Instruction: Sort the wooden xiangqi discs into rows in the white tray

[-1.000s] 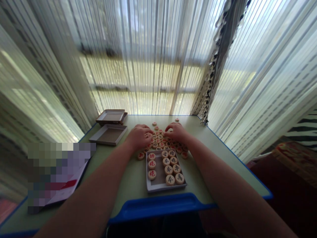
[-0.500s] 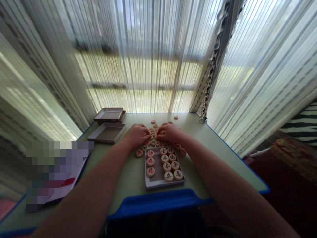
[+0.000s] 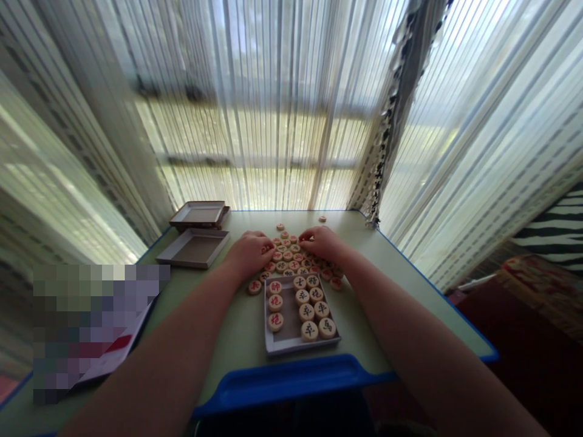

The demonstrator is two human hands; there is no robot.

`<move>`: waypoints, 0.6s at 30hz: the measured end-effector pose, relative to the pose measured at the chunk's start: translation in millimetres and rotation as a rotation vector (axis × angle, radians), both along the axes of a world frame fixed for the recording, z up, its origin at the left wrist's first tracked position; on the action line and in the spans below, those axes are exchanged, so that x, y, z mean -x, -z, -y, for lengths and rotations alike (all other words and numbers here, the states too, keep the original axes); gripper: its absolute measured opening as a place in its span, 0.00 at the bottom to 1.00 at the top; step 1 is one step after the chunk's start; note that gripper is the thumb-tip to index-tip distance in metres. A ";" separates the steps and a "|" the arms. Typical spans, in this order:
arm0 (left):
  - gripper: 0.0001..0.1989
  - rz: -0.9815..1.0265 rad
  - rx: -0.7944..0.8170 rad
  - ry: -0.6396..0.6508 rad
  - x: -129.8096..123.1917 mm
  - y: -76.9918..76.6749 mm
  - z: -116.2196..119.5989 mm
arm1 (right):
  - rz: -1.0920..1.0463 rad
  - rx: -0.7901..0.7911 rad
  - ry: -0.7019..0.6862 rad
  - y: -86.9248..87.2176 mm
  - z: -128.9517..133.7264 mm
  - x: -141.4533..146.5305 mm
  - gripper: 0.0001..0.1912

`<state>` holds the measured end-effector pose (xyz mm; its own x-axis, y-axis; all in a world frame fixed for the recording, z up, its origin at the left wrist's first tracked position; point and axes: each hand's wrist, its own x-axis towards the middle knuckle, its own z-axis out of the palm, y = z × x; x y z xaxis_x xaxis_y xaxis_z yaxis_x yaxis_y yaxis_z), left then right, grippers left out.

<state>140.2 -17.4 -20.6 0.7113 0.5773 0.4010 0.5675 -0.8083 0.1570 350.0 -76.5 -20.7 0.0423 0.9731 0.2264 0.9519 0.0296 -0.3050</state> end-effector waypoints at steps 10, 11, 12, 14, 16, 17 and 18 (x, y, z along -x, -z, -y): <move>0.13 -0.039 0.014 0.016 -3.5 1.0 -0.8 | -0.069 -0.004 0.024 -5.5 6.0 7.7 0.13; 0.13 -0.031 0.017 0.001 -4.2 1.4 -0.5 | -0.099 0.002 0.028 -6.8 7.2 6.6 0.13; 0.13 -0.020 0.018 -0.016 -5.0 1.8 0.0 | -0.130 0.009 0.040 -7.8 8.2 5.1 0.14; 0.13 0.005 0.015 -0.056 -7.0 2.1 0.8 | -0.178 0.031 0.083 -8.7 9.0 1.0 0.16; 0.13 0.022 0.008 -0.097 -9.4 2.1 1.1 | -0.157 0.036 0.107 -7.7 8.2 -3.2 0.17; 0.13 0.020 0.008 -0.112 -10.6 2.0 0.9 | -0.117 0.029 0.104 -6.6 7.4 -4.8 0.16; 0.13 0.010 0.014 -0.118 -11.6 1.7 0.6 | -0.069 0.018 0.092 -5.4 6.5 -5.8 0.15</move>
